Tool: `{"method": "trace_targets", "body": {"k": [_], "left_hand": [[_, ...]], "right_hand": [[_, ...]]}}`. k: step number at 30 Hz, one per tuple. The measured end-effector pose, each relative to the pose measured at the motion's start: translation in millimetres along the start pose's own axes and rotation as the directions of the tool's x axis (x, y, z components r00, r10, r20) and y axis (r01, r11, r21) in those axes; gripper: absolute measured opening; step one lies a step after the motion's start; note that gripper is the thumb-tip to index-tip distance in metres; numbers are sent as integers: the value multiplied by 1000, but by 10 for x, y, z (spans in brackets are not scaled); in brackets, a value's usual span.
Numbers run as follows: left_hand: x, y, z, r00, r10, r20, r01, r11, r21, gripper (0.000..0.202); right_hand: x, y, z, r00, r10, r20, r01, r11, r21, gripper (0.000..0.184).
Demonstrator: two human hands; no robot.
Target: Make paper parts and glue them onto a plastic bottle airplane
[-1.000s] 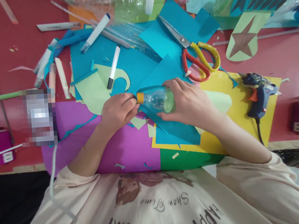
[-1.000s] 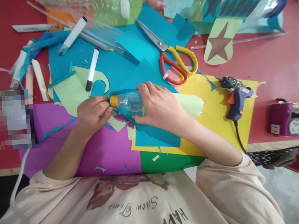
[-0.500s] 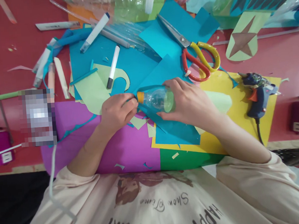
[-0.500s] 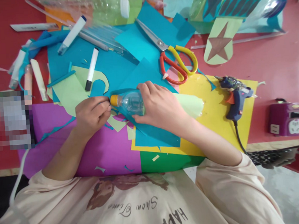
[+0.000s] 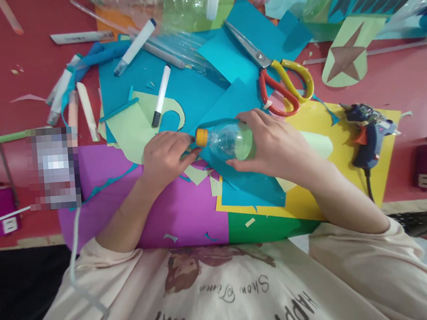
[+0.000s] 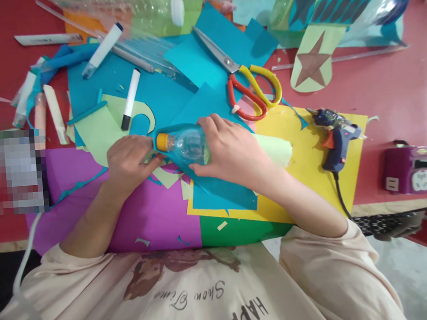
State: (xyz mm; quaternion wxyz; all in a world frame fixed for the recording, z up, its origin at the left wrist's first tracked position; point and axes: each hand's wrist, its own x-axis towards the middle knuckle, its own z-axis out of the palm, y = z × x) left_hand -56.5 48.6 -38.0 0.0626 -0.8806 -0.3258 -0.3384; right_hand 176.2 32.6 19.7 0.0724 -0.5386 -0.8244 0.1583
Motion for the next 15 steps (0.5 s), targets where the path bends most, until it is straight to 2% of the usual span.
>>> {"method": "trace_targets", "body": {"k": [5, 15], "left_hand": [[13, 17, 0, 1000, -11, -18, 11, 1000, 1, 8], [-18, 36, 33, 996, -82, -40, 82, 997, -11, 14]], "right_hand": [[9, -7, -21, 999, 24, 33, -25, 999, 23, 63], [-4, -8, -3, 1000, 5, -10, -5, 1000, -3, 62]]}}
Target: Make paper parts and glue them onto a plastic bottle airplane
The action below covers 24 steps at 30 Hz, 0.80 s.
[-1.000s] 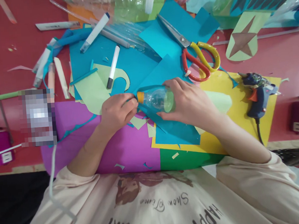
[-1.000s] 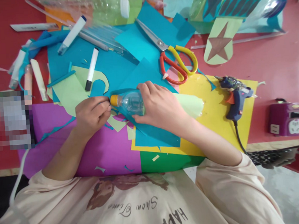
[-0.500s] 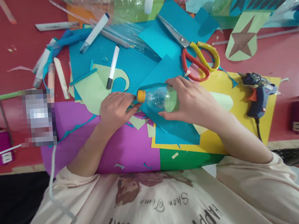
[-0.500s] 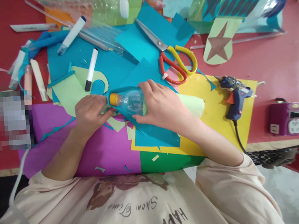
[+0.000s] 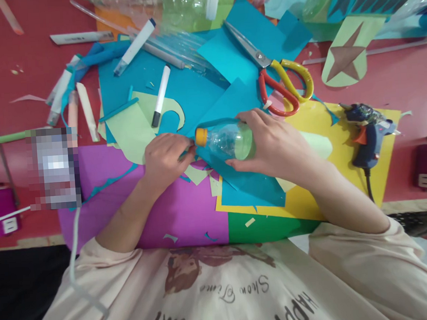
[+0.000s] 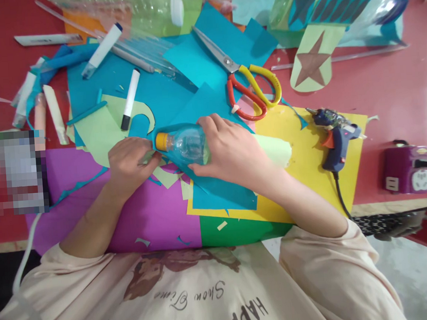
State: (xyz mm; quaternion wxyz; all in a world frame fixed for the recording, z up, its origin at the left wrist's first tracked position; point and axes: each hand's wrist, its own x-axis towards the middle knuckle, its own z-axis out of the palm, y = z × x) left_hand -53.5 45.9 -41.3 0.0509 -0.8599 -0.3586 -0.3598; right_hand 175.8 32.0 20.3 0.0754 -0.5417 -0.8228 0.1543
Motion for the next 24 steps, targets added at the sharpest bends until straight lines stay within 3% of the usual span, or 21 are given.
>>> {"method": "trace_targets", "body": {"k": [11, 17, 24], "left_hand": [[34, 3, -9, 999, 16, -39, -18, 998, -62, 17], [30, 52, -103, 982, -175, 76, 188, 954, -232, 17], [-24, 40, -51, 938, -337, 83, 335, 812, -478, 16]], "right_hand": [[-3, -8, -10, 1000, -14, 3, 14, 1000, 1, 60], [-16, 0, -27, 1000, -27, -6, 27, 1000, 3, 60], [-30, -51, -64, 998, -43, 38, 42, 999, 15, 57]]}}
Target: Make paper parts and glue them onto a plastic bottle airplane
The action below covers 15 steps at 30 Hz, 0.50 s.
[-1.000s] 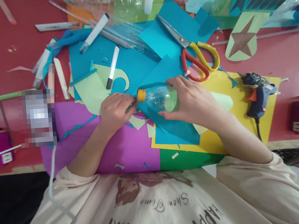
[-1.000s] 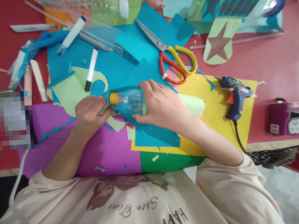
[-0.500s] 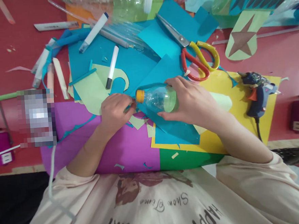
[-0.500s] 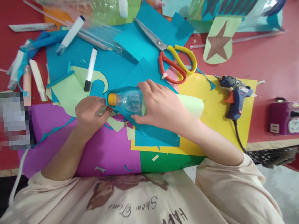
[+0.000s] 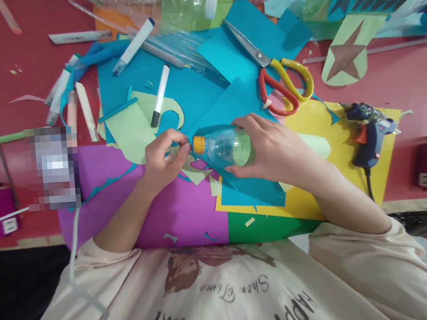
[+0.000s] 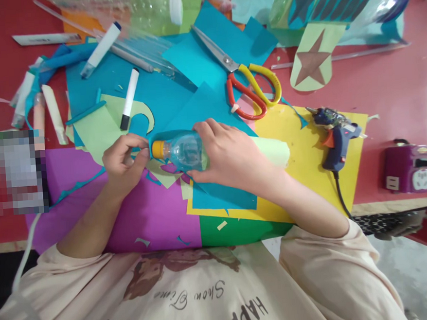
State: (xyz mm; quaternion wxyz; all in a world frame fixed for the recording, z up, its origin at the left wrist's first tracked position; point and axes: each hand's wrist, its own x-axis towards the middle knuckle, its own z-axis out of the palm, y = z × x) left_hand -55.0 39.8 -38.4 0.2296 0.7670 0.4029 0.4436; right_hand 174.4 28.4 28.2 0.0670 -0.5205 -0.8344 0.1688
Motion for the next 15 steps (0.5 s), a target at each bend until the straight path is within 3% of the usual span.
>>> {"method": "trace_targets", "body": {"k": [4, 8, 15], "left_hand": [[-22, -36, 8, 996, -89, 13, 90, 988, -125, 18], [-21, -25, -19, 980, -162, 117, 179, 972, -151, 27], [0, -59, -24, 982, -137, 127, 156, 976, -155, 28]], "right_hand": [[-18, -7, -4, 1000, -14, 13, 14, 1000, 10, 55], [-28, -6, -15, 999, -15, 29, 15, 1000, -3, 57], [-24, 6, -21, 996, -74, 54, 73, 997, 13, 56]]}}
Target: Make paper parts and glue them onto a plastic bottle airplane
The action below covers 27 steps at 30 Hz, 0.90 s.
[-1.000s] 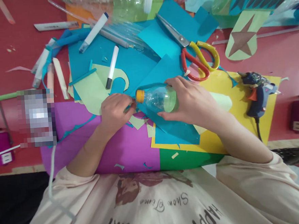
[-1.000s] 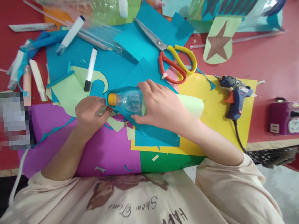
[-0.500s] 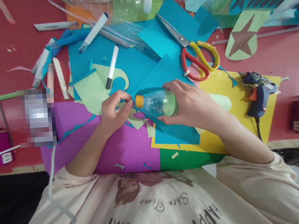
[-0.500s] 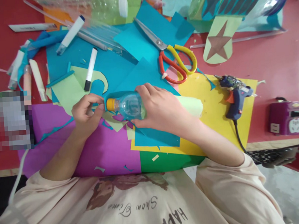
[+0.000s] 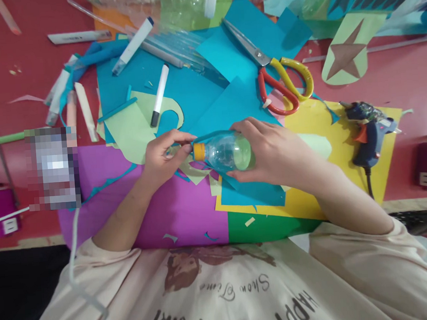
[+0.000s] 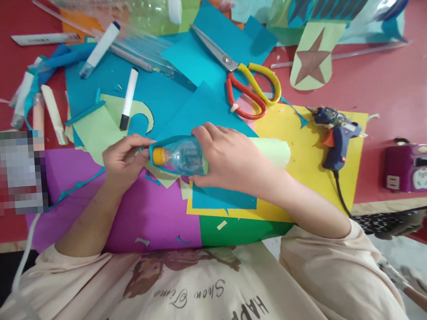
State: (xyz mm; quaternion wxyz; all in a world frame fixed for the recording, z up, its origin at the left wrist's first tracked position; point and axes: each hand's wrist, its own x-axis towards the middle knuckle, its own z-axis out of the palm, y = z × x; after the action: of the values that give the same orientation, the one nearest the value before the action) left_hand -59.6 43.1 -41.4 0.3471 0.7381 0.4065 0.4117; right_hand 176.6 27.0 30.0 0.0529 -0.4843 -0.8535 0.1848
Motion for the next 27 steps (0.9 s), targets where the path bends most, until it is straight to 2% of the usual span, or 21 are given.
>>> {"method": "trace_targets", "body": {"k": [5, 14, 17, 23, 27], "left_hand": [[16, -9, 1, 1000, 27, 5, -27, 999, -45, 25], [23, 36, -8, 996, 79, 34, -75, 993, -92, 20], [25, 36, -3, 997, 71, 27, -68, 992, -108, 22], [12, 27, -14, 998, -34, 48, 39, 994, -106, 30], [15, 12, -15, 999, 26, 36, -20, 985, -171, 18]], "right_hand": [[-20, 9, 42, 999, -29, -40, 27, 999, -41, 55], [-30, 19, -9, 999, -43, -20, 41, 997, -58, 57], [-28, 8, -32, 999, -42, -6, 41, 997, -67, 57], [-26, -17, -60, 997, -61, 37, 64, 995, -72, 56], [-24, -8, -64, 997, -76, 24, 78, 995, -67, 56]]}}
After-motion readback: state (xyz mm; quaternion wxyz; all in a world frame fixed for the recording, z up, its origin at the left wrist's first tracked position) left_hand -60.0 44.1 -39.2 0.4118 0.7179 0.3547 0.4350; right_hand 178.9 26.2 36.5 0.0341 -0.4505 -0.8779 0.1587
